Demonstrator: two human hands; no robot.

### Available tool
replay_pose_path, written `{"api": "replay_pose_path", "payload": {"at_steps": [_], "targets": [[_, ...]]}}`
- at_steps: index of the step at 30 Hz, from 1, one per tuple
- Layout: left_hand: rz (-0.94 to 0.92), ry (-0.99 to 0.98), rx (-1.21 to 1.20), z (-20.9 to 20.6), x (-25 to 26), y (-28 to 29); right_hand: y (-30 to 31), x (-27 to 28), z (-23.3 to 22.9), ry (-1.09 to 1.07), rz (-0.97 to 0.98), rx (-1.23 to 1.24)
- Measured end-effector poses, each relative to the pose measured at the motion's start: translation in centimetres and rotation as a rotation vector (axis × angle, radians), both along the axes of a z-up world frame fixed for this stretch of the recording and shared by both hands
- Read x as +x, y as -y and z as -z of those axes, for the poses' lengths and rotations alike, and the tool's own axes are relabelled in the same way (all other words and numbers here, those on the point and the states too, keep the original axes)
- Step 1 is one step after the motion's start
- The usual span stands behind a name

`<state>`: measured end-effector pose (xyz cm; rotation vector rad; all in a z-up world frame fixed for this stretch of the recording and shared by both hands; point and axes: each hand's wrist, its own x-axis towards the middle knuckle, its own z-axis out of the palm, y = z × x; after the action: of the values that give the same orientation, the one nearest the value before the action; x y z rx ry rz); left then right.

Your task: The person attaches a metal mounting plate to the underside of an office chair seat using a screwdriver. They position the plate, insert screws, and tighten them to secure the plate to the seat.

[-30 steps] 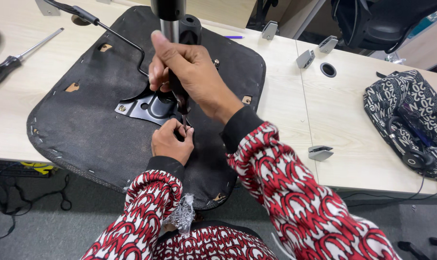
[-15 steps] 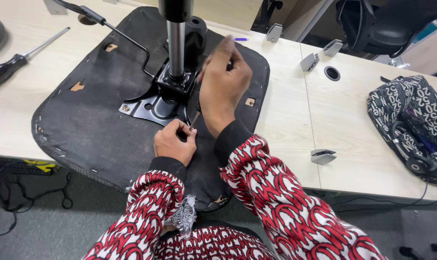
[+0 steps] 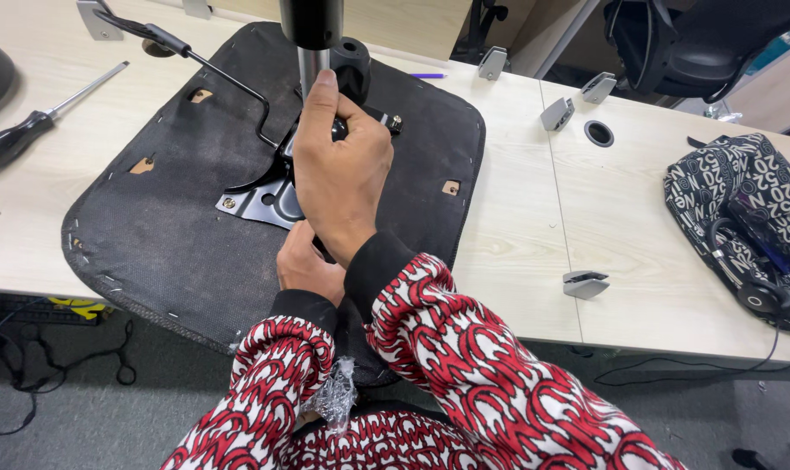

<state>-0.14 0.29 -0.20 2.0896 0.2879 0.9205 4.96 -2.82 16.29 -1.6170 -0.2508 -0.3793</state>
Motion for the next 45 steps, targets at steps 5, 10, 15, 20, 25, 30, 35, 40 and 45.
{"api": "replay_pose_path", "payload": {"at_steps": [5, 10, 15, 20, 25, 30, 35, 40, 45], "targets": [[-0.028, -0.064, -0.01, 0.1, -0.1, 0.2, 2.1, 0.0, -0.2, -0.104, -0.236, 0.012], [-0.013, -0.057, -0.035, -0.1, -0.3, 0.3, 6.0, 0.9, 1.2, 0.348, -0.422, -0.148], [-0.029, -0.096, -0.066, -0.6, -0.3, 0.4, 7.5, 0.6, 1.9, 0.299, -0.353, -0.216], [0.028, -0.159, -0.165, -0.9, -0.2, -0.1, 9.4, -0.3, 1.4, 0.31, -0.474, -0.281], [0.143, -0.162, -0.225, -0.6, -0.1, -0.9, 9.0, -1.1, 1.2, 0.319, -0.465, -0.253], [0.269, -0.183, -0.233, -0.7, 0.0, -2.1, 6.9, -1.4, 0.8, 0.256, -0.097, -0.381], [0.186, -0.17, -0.197, -1.0, -0.5, -1.4, 8.2, -1.4, 0.0, 0.537, -0.289, -0.398], [0.101, -0.095, -0.148, -1.1, -0.4, -0.9, 7.5, -2.3, 0.5, 0.299, -0.262, -0.269], [0.133, -0.13, -0.2, -1.0, -0.4, -1.0, 7.0, -1.7, 0.1, 0.387, -0.227, -0.313]]}}
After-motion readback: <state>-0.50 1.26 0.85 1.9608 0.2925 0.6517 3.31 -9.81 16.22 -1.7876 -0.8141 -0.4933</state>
